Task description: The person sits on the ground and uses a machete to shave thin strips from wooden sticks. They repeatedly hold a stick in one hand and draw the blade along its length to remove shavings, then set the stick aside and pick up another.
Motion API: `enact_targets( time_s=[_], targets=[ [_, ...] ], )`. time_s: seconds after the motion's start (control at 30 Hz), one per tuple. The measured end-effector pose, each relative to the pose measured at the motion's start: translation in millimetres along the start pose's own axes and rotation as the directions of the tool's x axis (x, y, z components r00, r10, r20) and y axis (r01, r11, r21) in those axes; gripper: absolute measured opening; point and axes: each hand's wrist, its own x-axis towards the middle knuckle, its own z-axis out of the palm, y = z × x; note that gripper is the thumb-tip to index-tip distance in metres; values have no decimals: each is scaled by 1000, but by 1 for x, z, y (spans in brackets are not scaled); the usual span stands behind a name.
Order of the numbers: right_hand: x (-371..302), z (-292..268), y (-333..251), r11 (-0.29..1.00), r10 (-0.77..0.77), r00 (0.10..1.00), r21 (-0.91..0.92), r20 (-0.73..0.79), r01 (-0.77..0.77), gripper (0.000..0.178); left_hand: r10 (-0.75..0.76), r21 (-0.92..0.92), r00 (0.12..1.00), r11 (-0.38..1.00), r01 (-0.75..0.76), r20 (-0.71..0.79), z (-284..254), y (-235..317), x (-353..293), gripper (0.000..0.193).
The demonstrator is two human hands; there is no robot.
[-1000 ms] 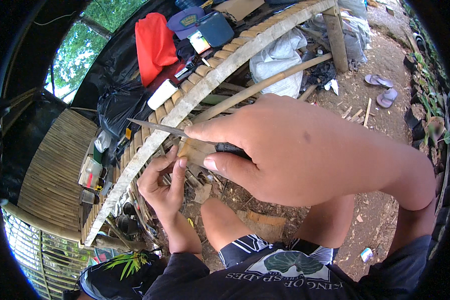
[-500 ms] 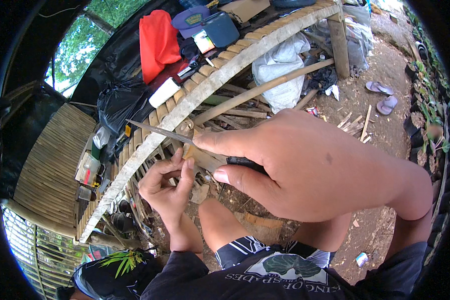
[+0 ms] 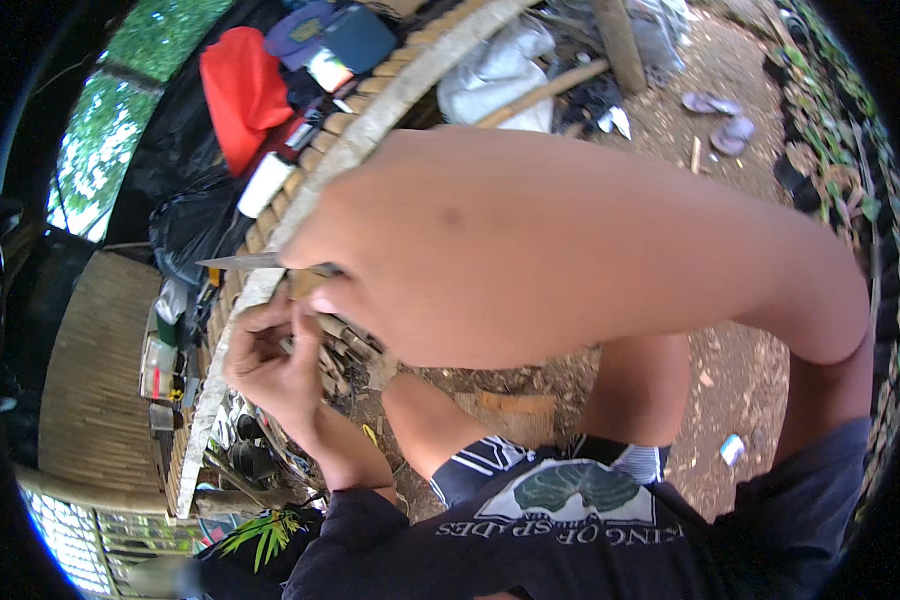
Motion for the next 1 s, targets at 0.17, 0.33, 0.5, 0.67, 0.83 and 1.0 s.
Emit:
enact_targets(
  time_s=[0.17,0.33,0.5,0.67,0.83,1.0],
  targets=[
    [-8,12,-5,994,-50,975,-108,-216,27,24,-2,-94,999,996,5,32,-6,-7,2,18],
    [-11,34,-4,929,-106,866,-358,-489,-88,21,81,-15,991,997,-80,104,-8,-5,4,18],
    [-8,8,6,996,-89,979,1,-185,91,26,375,120,924,916,-382,78,-32,4,47,23],
    [-6,-4,5,996,-93,996,18,18,92,34,529,65,826,847,-528,-194,-92,25,157,73],
    [-5,2,9,969,-231,970,68,-70,236,38,590,-17,807,807,-590,15,-61,45,197,92],
    [-7,0,17,979,-197,980,54,38,195,40,245,-207,963,954,-218,115,11,26,153,104]
  ],
)
